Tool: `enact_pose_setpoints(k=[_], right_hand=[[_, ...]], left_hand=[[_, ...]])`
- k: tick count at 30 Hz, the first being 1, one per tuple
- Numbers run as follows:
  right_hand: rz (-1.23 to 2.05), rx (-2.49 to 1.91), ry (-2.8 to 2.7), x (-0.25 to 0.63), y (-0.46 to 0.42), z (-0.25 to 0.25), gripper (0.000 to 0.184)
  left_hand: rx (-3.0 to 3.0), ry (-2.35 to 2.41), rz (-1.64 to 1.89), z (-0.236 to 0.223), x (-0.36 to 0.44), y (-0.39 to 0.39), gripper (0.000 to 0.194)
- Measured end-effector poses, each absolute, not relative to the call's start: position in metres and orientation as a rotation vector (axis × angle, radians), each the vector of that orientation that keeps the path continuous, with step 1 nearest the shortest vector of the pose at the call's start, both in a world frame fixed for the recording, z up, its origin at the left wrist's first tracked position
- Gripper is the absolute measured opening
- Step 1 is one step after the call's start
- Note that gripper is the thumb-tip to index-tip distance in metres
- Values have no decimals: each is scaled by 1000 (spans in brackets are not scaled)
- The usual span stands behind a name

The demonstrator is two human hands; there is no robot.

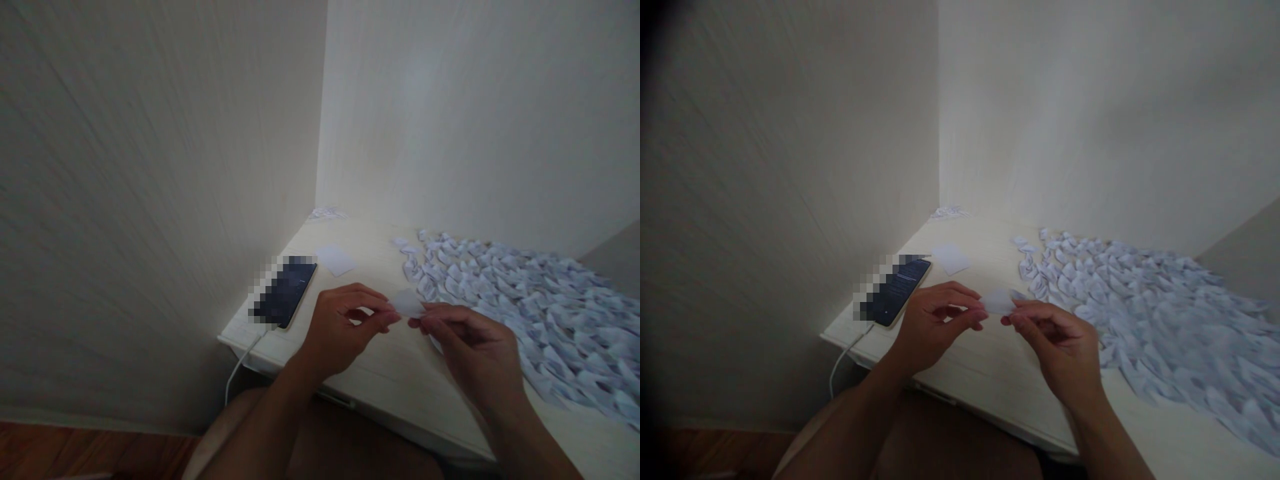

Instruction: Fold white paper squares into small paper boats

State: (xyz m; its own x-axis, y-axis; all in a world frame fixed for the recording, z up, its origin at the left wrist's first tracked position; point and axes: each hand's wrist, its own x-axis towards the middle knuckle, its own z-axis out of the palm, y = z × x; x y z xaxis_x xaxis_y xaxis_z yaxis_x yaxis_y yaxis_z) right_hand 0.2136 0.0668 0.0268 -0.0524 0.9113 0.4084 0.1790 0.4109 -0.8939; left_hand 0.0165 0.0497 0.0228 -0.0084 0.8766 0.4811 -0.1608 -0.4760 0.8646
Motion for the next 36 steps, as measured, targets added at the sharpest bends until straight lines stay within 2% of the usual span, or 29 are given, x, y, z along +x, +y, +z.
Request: enact_pose_setpoints(k=[11,24,29,36], right_hand=[[829,-1061,-1431,207,67,27,21],[759,-1041,-1552,205,70,26,17],[677,-1068,-1662,207,71,25,14],[696,-1083,-1803,210,74,22,21]], left_hand=[[1120,882,1553,22,28,53,20],[1212,935,1527,15,32,54,28],[1239,1008,1446,13,34,54,22],[1250,1023,1503,11,33,55,21]])
